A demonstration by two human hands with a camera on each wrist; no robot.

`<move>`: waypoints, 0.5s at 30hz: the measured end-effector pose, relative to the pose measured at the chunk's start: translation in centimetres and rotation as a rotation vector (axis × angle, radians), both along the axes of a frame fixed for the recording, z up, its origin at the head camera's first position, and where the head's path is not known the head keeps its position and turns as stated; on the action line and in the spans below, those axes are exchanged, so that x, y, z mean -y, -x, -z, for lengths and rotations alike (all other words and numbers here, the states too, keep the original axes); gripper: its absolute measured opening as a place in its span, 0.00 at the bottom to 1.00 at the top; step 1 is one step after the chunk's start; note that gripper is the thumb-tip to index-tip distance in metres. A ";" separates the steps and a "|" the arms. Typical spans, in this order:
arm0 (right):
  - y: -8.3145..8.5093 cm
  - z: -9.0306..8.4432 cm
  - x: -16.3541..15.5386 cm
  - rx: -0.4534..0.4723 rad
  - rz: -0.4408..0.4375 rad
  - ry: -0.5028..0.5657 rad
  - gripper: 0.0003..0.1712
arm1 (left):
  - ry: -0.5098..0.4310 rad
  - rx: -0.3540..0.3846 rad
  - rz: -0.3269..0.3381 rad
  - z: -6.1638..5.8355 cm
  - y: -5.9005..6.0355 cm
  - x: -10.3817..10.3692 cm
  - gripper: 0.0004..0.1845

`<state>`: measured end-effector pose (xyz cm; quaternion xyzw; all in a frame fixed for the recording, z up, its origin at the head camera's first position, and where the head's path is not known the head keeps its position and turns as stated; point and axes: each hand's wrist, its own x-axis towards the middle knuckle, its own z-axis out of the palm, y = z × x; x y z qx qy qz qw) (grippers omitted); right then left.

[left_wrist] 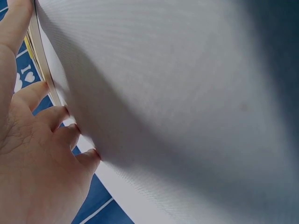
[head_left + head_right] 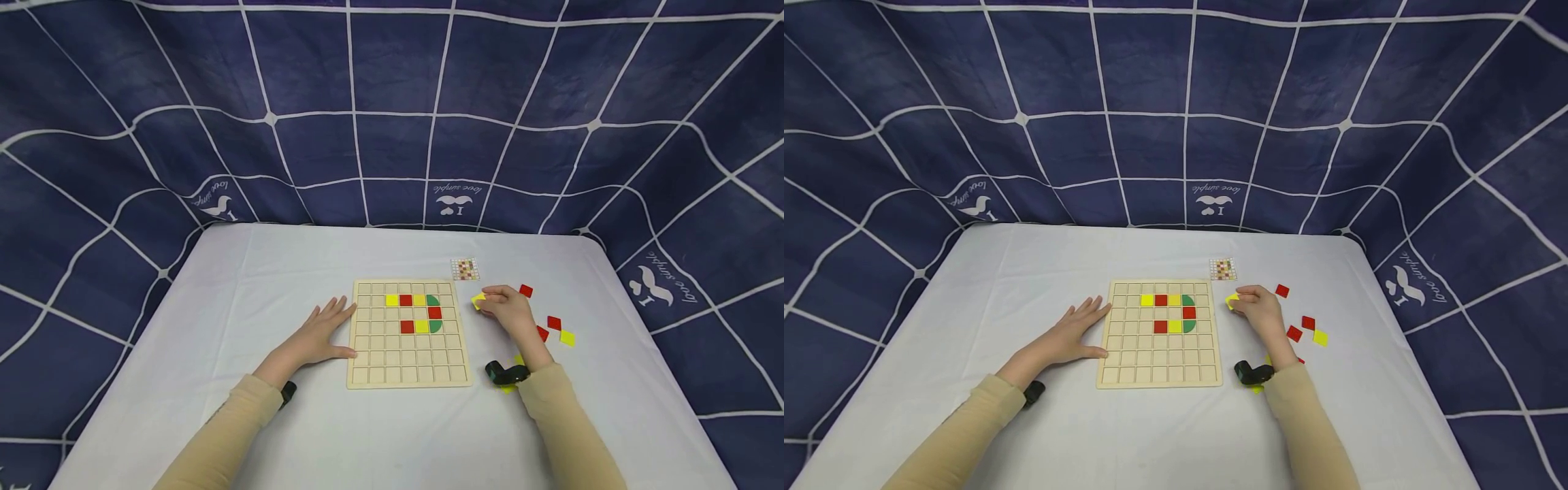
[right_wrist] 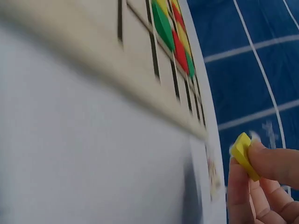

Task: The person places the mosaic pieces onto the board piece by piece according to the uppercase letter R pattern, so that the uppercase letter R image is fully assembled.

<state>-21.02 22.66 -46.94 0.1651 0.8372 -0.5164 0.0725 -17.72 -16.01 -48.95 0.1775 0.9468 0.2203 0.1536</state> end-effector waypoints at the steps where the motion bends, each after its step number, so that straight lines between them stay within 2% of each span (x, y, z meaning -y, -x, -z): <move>1: -0.1 0.1 0.8 0.002 -0.011 0.010 0.24 | 0.000 0.000 -0.001 0.0 0.0 0.0 0.57; 9: -1.3 0.8 6.9 -0.056 -0.149 0.101 0.13 | 0.000 0.004 0.006 -0.1 0.0 -0.1 0.56; 15: -1.8 0.8 10.3 -0.104 -0.266 0.013 0.08 | 0.007 0.004 0.005 -0.1 0.0 0.0 0.56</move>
